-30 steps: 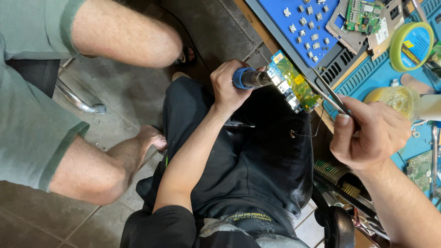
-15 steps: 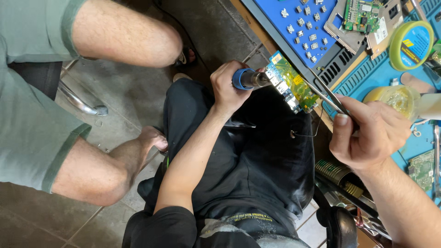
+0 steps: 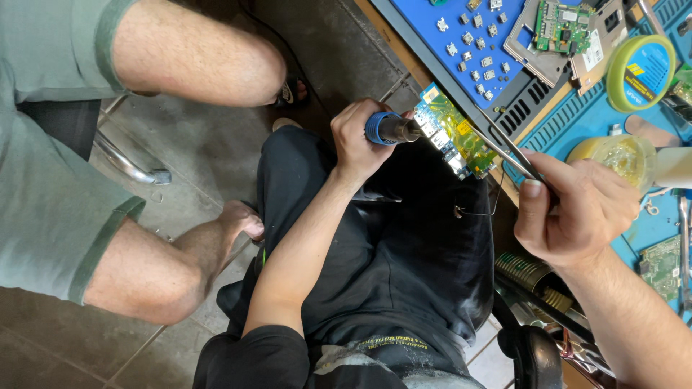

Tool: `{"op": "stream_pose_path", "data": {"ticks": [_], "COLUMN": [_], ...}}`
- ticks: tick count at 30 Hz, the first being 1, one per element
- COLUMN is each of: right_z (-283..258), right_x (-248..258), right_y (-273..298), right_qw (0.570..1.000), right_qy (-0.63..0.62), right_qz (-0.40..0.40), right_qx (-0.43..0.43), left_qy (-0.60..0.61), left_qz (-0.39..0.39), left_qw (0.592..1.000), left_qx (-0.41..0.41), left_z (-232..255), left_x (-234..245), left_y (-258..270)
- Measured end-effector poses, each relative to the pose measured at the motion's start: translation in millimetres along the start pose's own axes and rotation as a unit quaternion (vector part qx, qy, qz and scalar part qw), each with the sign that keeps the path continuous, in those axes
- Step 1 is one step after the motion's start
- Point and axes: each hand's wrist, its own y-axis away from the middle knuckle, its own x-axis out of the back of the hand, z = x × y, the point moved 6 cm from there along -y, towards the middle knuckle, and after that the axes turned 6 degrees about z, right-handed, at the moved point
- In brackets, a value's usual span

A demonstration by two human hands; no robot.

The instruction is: The person uses a soldering iron and tweezers to work on a small circuit board held in their left hand. They apply heat to specific points on the board while using the tweezers to manipulate small components. The person occasionally picks up small parts from the workbench to place onto the board.

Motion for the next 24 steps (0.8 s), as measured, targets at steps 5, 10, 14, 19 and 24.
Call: {"op": "stream_pose_path", "data": {"ticks": [5, 10, 14, 19, 24], "right_z": [0, 0, 0, -1, -2], "right_x": [0, 0, 1, 3, 3], "right_y": [-1, -3, -5, -12, -16], "right_qw": [1.000, 1.000, 1.000, 0.999, 1.000], "right_qy": [0.003, -0.005, -0.012, -0.027, -0.028], "right_qz": [-0.003, -0.010, -0.009, -0.005, -0.003], "right_qx": [0.002, -0.007, -0.011, -0.017, -0.014], "left_qy": [0.009, 0.003, -0.008, -0.019, -0.017], "left_qz": [0.003, -0.003, -0.003, -0.020, -0.012], "left_qw": [1.000, 1.000, 1.000, 1.000, 1.000], "left_qx": [0.018, 0.026, 0.019, 0.001, 0.019], "left_z": [3, -2, -1, -4, -2], "left_x": [1, 0, 0, -2, -2], "left_y": [-4, 0, 0, 4, 1]}}
